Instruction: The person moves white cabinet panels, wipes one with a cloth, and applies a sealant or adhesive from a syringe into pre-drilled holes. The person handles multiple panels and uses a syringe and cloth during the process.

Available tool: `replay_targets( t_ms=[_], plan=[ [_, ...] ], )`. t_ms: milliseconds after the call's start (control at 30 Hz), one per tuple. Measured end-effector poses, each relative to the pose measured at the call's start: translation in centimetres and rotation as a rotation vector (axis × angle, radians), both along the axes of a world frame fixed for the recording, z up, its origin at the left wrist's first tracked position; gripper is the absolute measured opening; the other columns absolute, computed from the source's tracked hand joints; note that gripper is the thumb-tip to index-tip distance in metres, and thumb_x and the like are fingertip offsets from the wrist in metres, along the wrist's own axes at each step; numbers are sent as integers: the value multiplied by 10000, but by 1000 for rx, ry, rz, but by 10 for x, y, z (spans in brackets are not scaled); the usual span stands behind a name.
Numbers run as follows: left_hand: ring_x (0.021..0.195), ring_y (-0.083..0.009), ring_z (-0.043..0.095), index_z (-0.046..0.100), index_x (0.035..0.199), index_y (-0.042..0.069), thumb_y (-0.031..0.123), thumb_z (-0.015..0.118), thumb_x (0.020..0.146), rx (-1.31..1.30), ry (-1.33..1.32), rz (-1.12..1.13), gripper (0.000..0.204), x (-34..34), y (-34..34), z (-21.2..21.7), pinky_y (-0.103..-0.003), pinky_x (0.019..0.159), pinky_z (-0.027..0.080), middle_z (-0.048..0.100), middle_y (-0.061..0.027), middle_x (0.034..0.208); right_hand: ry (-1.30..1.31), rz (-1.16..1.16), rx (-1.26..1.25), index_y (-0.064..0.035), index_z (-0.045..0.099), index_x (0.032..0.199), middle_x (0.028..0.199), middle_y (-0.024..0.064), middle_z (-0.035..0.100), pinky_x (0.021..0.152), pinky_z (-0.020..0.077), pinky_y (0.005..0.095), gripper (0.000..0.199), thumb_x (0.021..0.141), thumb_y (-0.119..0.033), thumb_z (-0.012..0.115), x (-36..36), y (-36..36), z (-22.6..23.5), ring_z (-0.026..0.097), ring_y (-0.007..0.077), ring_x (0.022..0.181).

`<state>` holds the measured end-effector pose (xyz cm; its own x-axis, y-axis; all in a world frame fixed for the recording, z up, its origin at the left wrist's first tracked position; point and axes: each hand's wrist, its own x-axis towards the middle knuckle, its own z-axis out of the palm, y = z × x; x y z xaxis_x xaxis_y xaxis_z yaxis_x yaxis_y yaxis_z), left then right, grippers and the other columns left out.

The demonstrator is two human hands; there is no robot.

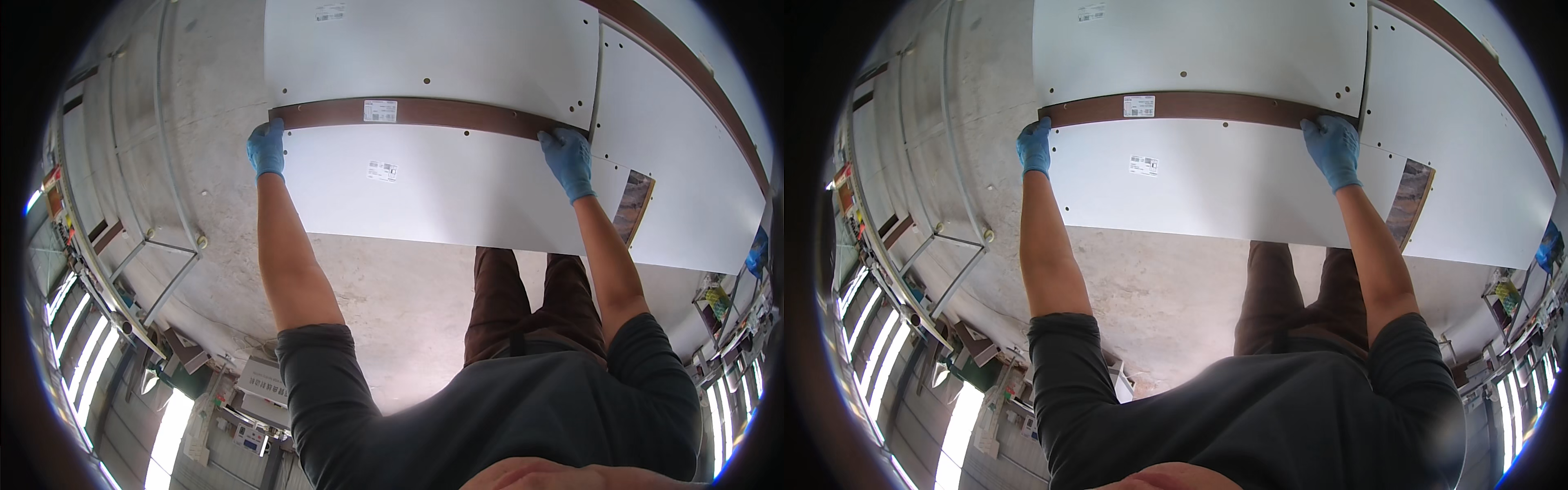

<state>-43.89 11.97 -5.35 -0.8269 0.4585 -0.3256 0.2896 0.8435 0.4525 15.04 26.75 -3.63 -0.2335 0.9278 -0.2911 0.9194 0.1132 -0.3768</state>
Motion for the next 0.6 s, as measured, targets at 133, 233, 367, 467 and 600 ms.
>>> replay_targets(
  t_ms=[133,233,367,467,600],
  plan=[
    [1042,-306,714,758,1193,21,412,752,902,131,39,-62,487,-3,-6,-17,-417,946,538,779,-175,1103,-35,15,95,-61,691,750,794,169,700,736,527,508,366,884,-399,733,-1,-1,-6,674,396,799],
    [1135,-304,690,738,1234,5,385,735,929,169,-46,-21,487,-10,-6,-27,-407,1004,513,758,-178,1198,-87,7,79,-67,692,747,793,164,701,741,533,502,362,879,-401,739,-2,-2,-8,677,392,811],
    [975,-262,707,750,1230,18,324,736,934,178,-191,130,426,-8,-1,-23,-385,885,549,773,-128,1135,-88,21,43,-71,689,743,801,157,703,736,532,498,362,878,-403,739,-1,0,-7,676,388,812],
    [875,-221,691,768,1199,31,274,744,927,174,-232,229,365,-3,4,-11,-367,799,552,775,-100,1077,-101,55,87,-68,683,739,804,154,704,733,530,498,369,880,-405,734,-1,1,-5,672,386,808],
    [865,-198,678,787,1142,25,215,742,925,200,-224,303,292,-2,8,-5,-364,783,547,775,-90,1041,-105,80,90,-65,664,721,797,156,695,725,523,509,384,877,-409,731,-2,1,-6,664,390,801]
  ],
)
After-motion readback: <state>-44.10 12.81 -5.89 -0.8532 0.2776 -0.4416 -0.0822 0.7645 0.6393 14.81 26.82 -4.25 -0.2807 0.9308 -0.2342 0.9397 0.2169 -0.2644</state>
